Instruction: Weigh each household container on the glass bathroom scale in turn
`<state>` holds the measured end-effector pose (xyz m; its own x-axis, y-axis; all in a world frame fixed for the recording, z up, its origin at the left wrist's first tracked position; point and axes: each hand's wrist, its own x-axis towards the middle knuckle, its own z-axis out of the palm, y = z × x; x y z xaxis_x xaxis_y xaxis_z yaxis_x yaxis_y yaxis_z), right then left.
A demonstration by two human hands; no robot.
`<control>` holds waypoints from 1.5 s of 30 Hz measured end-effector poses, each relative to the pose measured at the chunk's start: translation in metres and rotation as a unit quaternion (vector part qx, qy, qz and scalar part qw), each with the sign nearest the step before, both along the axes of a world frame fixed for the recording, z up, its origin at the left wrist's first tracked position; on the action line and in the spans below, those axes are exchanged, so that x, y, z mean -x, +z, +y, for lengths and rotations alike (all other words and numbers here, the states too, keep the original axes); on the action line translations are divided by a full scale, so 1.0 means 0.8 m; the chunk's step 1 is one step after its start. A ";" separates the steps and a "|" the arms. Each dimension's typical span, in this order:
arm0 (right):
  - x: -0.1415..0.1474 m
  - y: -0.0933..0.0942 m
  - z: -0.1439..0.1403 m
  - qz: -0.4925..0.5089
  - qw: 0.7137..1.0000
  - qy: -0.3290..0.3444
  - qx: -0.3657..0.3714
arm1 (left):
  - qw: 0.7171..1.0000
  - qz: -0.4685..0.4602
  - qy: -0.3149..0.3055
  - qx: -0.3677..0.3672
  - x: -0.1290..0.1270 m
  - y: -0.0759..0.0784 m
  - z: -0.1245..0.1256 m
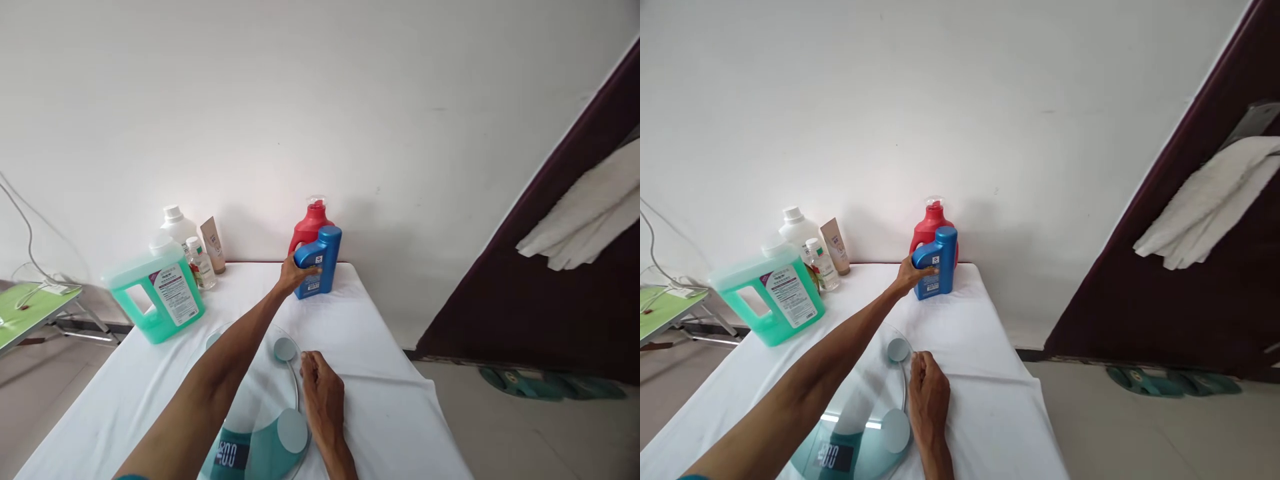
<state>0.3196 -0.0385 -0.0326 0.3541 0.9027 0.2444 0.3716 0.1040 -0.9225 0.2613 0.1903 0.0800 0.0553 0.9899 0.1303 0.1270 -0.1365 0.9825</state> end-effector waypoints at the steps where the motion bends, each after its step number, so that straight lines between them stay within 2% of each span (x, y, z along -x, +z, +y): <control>1: 0.000 0.000 0.000 -0.001 1.000 -0.001 -0.001 | 1.000 -0.019 0.000 0.008 -0.002 0.000 0.001; 7: 0.000 0.001 0.000 -0.007 1.000 -0.002 -0.008 | 0.998 -0.058 0.026 0.002 -0.003 -0.001 -0.004; 11: -0.001 0.007 0.001 -0.003 1.000 0.010 0.002 | 0.996 -0.081 0.034 0.007 0.015 0.007 -0.018; 16: -0.006 0.018 -0.001 -0.013 0.999 0.019 0.026 | 0.993 -0.109 -0.009 -0.033 0.082 0.037 -0.069; 20: -0.009 0.017 0.002 -0.025 0.999 0.027 0.038 | 0.994 -0.091 -0.029 -0.056 0.154 0.066 -0.137; 23: -0.009 0.017 0.003 -0.025 0.998 0.032 0.054 | 0.996 -0.074 -0.013 -0.050 0.201 0.075 -0.193; 27: -0.008 0.022 0.001 -0.036 0.997 0.031 0.056 | 0.995 -0.095 -0.014 -0.033 0.240 0.064 -0.244; 31: -0.007 0.026 -0.002 -0.038 0.996 0.035 0.067 | 0.994 -0.107 -0.003 -0.008 0.256 0.043 -0.270; 38: -0.007 0.026 -0.003 -0.039 0.997 0.034 0.063 | 0.995 -0.100 0.005 0.011 0.259 0.020 -0.287; 45: -0.007 0.031 -0.005 -0.033 0.996 0.030 0.078 | 0.998 -0.032 -0.046 -0.001 0.263 0.022 -0.287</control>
<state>0.3253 -0.0424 -0.0075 0.2866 0.9504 0.1209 0.4291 -0.0146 -0.9031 0.0507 -0.0394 0.0978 0.1379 0.9808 0.1377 0.0513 -0.1459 0.9880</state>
